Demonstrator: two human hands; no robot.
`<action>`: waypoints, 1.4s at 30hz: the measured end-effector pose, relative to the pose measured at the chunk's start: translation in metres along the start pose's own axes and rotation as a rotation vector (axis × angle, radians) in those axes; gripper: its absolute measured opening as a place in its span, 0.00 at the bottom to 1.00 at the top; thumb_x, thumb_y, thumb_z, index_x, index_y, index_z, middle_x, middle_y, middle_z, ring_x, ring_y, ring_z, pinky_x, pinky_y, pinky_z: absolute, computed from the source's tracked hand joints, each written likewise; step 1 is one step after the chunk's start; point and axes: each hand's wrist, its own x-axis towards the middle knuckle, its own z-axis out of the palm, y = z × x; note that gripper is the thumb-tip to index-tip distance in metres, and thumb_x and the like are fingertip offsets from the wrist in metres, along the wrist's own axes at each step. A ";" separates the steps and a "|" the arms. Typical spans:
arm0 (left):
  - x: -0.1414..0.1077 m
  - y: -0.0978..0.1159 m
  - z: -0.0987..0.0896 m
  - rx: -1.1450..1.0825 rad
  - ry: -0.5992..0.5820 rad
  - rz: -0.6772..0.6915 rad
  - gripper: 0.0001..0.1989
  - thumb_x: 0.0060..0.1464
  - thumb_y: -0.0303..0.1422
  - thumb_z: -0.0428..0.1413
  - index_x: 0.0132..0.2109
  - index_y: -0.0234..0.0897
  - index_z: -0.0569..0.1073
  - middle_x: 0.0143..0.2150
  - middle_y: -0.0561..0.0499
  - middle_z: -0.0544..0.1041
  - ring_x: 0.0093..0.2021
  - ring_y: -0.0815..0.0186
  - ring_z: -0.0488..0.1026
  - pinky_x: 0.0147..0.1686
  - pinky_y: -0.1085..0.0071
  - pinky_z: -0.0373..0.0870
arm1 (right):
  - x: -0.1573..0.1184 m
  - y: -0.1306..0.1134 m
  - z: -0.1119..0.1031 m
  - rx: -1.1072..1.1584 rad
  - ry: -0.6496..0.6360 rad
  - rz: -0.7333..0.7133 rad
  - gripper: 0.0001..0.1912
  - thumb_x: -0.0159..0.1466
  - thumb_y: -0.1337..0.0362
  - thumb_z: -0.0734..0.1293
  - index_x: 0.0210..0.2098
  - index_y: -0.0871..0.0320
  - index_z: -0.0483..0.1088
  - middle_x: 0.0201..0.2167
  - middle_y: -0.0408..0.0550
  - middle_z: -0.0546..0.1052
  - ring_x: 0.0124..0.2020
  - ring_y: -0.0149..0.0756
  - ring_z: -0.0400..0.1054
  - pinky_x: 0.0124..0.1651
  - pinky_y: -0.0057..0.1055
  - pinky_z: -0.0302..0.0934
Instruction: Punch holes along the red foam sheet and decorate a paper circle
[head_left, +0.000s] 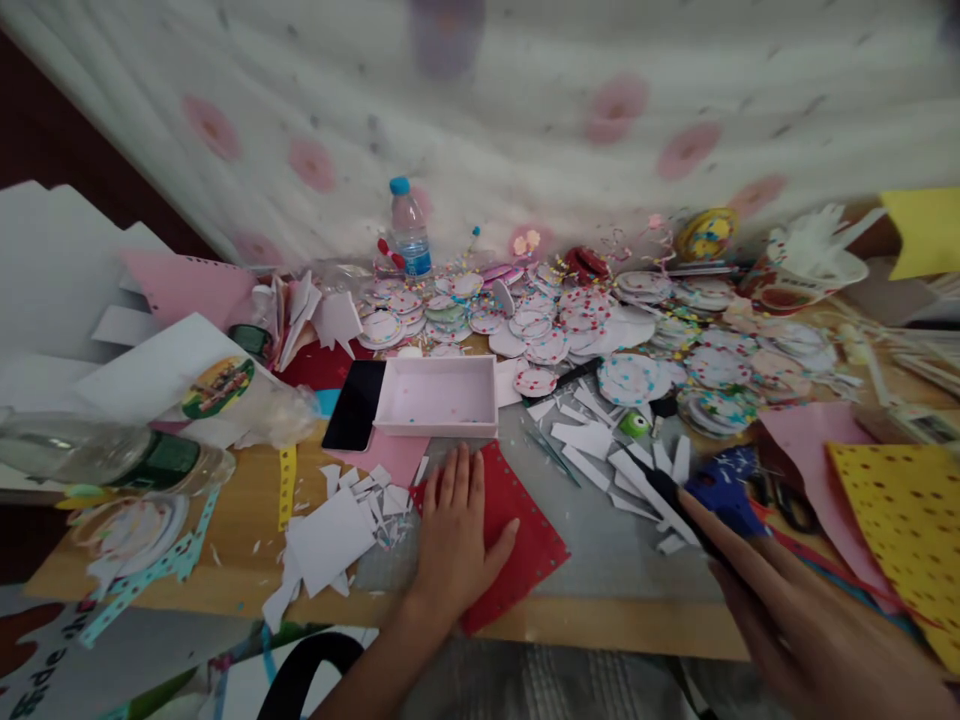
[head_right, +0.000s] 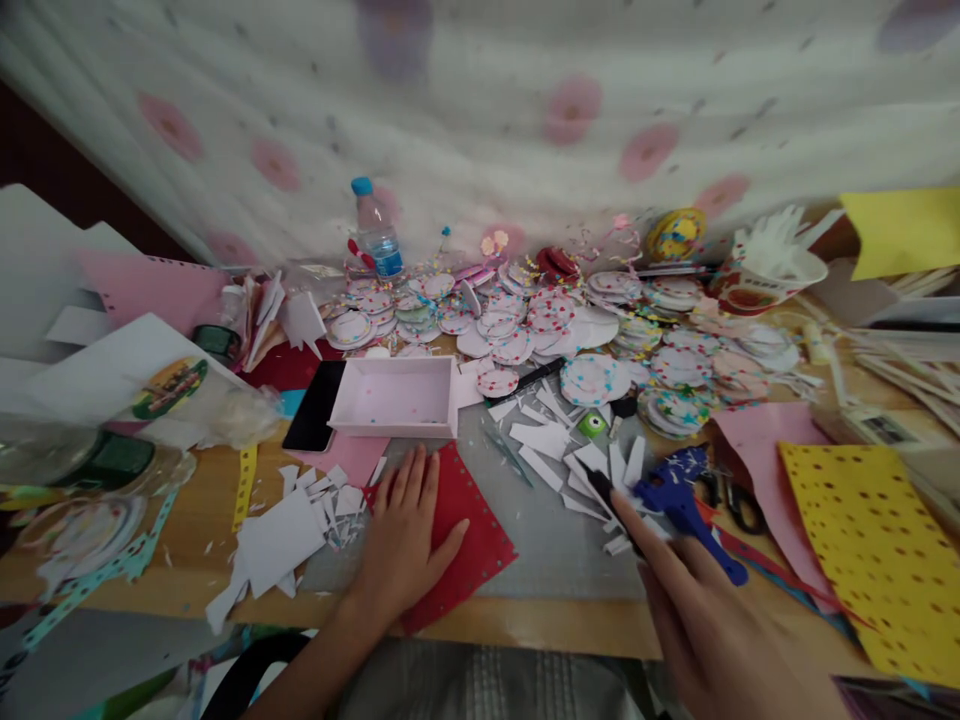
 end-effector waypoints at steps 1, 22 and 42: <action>-0.001 0.000 -0.002 -0.005 0.003 0.011 0.38 0.59 0.46 0.48 0.68 0.27 0.50 0.71 0.36 0.47 0.70 0.50 0.46 0.64 0.50 0.48 | 0.016 0.000 0.004 -0.034 -0.035 0.001 0.29 0.67 0.61 0.55 0.67 0.46 0.51 0.36 0.53 0.74 0.25 0.39 0.70 0.24 0.34 0.64; -0.027 0.011 0.003 -0.087 -0.014 0.022 0.43 0.58 0.50 0.48 0.69 0.24 0.45 0.71 0.34 0.42 0.71 0.48 0.41 0.66 0.51 0.48 | 0.089 -0.095 0.055 0.212 -0.177 0.028 0.10 0.67 0.62 0.56 0.31 0.54 0.66 0.21 0.43 0.76 0.21 0.37 0.72 0.22 0.27 0.53; 0.001 -0.016 -0.015 -0.164 0.081 -0.069 0.25 0.58 0.32 0.53 0.62 0.31 0.61 0.57 0.39 0.70 0.59 0.49 0.63 0.59 0.49 0.59 | 0.104 -0.015 0.022 0.167 0.372 -0.098 0.12 0.63 0.63 0.60 0.44 0.60 0.67 0.40 0.58 0.70 0.44 0.48 0.67 0.47 0.45 0.64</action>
